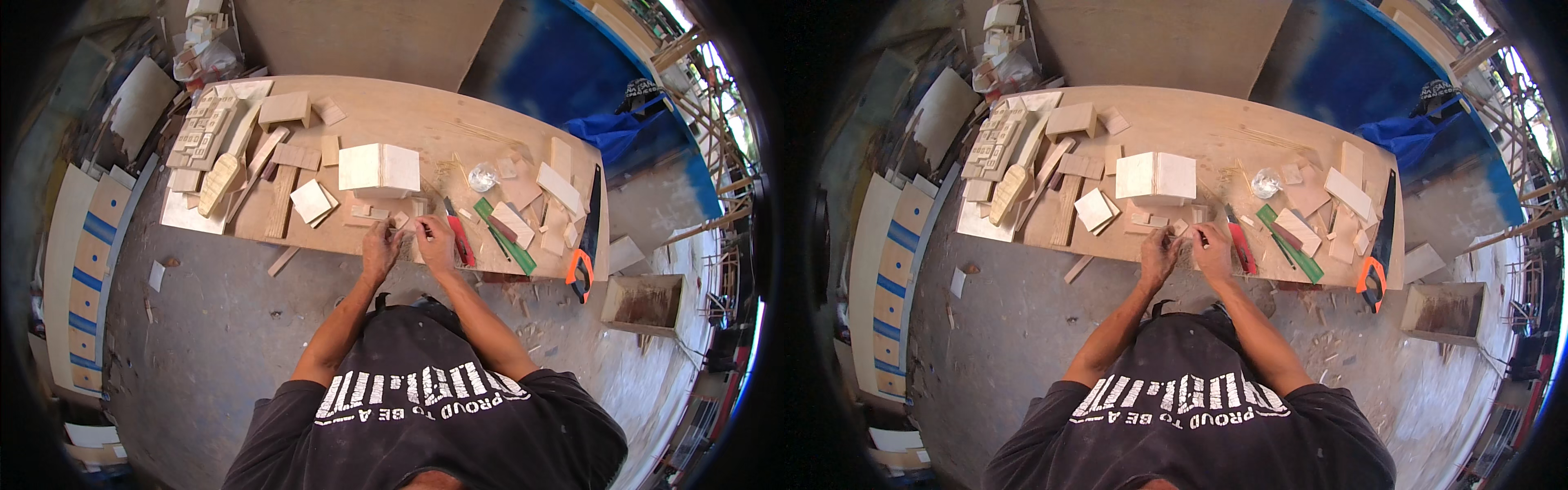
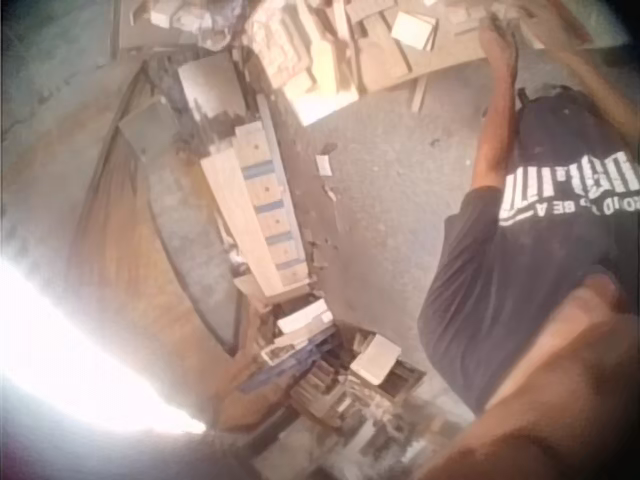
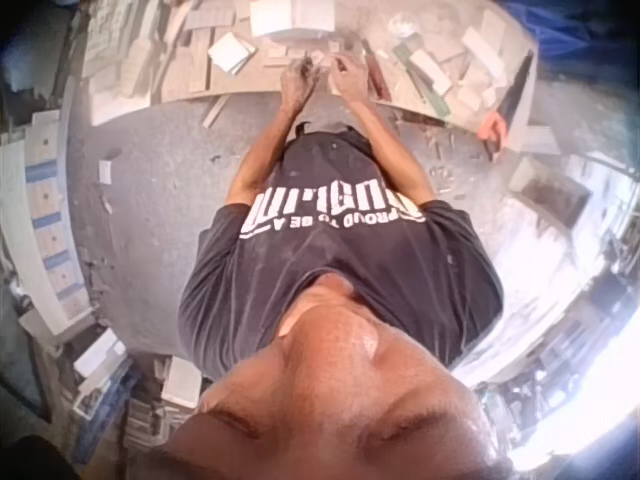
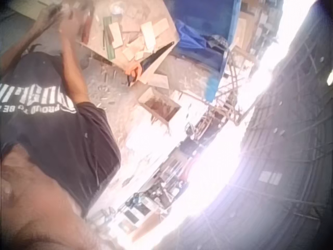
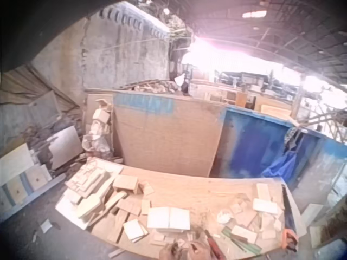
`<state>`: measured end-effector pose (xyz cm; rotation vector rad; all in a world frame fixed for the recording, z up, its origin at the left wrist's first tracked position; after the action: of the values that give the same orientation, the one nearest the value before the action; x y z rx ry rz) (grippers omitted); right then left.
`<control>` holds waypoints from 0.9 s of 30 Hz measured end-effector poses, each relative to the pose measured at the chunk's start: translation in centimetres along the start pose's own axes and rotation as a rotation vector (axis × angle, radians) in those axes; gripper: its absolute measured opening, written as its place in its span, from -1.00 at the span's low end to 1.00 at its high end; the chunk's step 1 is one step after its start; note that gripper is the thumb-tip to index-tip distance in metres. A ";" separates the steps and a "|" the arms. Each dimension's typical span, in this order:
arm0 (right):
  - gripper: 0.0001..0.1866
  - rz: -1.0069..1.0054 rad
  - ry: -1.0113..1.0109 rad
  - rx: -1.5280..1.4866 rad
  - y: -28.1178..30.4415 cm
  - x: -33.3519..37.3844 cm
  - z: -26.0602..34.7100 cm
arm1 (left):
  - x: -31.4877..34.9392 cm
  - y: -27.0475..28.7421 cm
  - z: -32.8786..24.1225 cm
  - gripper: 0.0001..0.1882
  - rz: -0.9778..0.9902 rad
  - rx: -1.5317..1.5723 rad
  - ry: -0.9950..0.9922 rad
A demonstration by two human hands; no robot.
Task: The person applies glue to small wood pieces and attaches them to a model house structure, occasionally trimming the wood with a cutter.
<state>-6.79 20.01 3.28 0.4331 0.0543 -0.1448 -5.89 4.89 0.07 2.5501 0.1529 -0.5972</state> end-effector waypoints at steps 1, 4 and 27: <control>-0.86 -0.029 0.000 0.002 0.6 0.1 0.0 | -0.1 0.1 -0.2 -0.73 -0.014 0.005 -0.029; -0.86 -0.103 -0.025 0.019 2.2 0.4 -1.2 | -0.1 0.1 -0.4 -0.75 0.042 0.061 0.018; -0.84 -0.264 -0.064 0.298 0.8 0.8 -3.1 | -3.0 2.0 1.0 -0.45 0.468 -0.079 -0.048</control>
<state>-5.92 21.95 0.78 0.7176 0.0265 -0.4301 -8.50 2.63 1.51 2.3726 -0.4185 -0.4549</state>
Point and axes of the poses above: each hand's wrist, its own x-axis away from the middle knuckle, its own y-axis out of the back of the hand, z = x × y, the point moved 2 cm from there along -x, towards the middle knuckle, and after that the axes turned 15 degrees about -y, right-handed, at the moved point
